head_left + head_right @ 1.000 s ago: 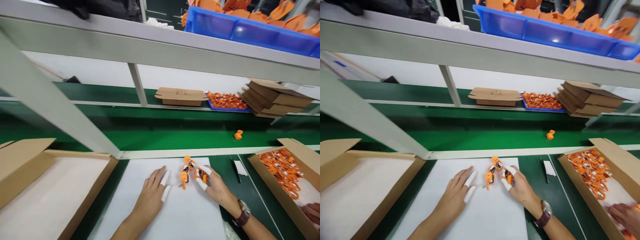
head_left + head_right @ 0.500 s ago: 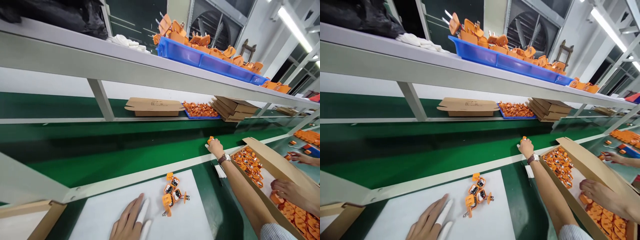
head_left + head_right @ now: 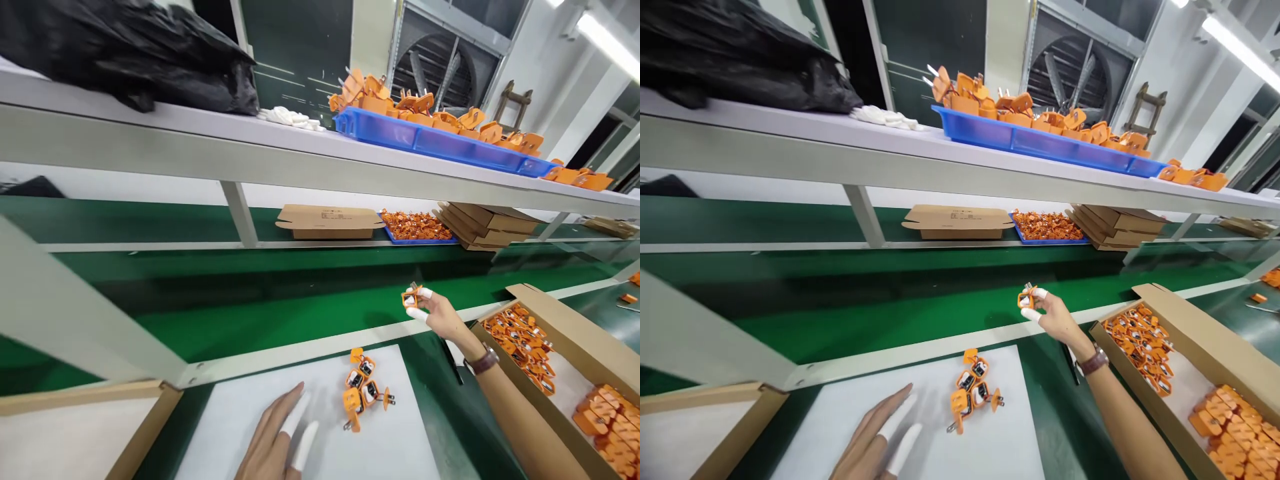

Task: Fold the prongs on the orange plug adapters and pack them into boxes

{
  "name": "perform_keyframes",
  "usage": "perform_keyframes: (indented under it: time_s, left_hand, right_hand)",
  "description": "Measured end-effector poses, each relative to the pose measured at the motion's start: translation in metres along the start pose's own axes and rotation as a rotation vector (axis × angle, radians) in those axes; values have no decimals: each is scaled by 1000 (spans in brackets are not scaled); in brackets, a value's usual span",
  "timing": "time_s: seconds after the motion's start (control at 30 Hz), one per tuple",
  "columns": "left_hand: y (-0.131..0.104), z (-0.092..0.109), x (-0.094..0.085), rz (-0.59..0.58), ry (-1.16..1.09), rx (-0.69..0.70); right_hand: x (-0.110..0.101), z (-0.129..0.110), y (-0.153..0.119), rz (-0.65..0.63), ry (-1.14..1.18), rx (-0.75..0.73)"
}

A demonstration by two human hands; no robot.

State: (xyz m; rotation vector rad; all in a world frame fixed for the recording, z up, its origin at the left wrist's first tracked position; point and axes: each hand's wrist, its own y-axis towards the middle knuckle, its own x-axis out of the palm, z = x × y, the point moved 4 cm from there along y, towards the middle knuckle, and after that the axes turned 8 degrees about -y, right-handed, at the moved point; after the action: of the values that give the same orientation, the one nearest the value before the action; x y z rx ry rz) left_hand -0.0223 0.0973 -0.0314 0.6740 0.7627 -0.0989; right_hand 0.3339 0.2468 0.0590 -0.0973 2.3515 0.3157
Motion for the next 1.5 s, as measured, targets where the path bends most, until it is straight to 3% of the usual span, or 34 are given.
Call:
perform_keyframes:
  time_s: [0.07,0.13,0.23,0.33,0.4,0.5,0.6,0.73,0.87,1.07,1.23,1.33,1.5]
  left_hand:
    - [4,10,-8,132,-144,-70]
    - [7,23,-8,164,-324,-218]
    - [14,44,0,81,-768,-420]
    - [22,63,4,12,-1174,-529]
    - [27,72,3,-55,-1267,-546]
    - [29,77,5,-122,-1200,-538]
    - [26,76,3,-32,-917,-420]
    - [19,82,-2,89,-434,-134]
    - [15,90,-5,127,-226,-67]
    - [13,89,-10,89,-275,-201]
    - [4,73,3,-7,-759,-535]
    - [-4,68,14,47,-926,-661]
    - [-13,64,27,152,-961,-752]
  right_hand:
    - [14,-39,-26,-72,83,-103]
    - [29,-77,-52,-176,144,-222]
    - [54,-120,-82,-344,144,-385]
    - [75,-139,-101,-443,93,-532]
    - [84,-139,-110,-463,52,-594]
    - [88,-133,-118,-432,25,-618]
    - [85,-129,-125,-350,18,-649]
    - [83,-130,-135,-219,-132,-765]
    - [86,-131,-150,-146,-235,-858]
    - [96,-124,-161,-51,-158,-840]
    - [105,-107,-160,-29,-13,-745]
    - [110,-104,-161,-51,13,-731]
    - [118,-106,-165,-85,60,-701]
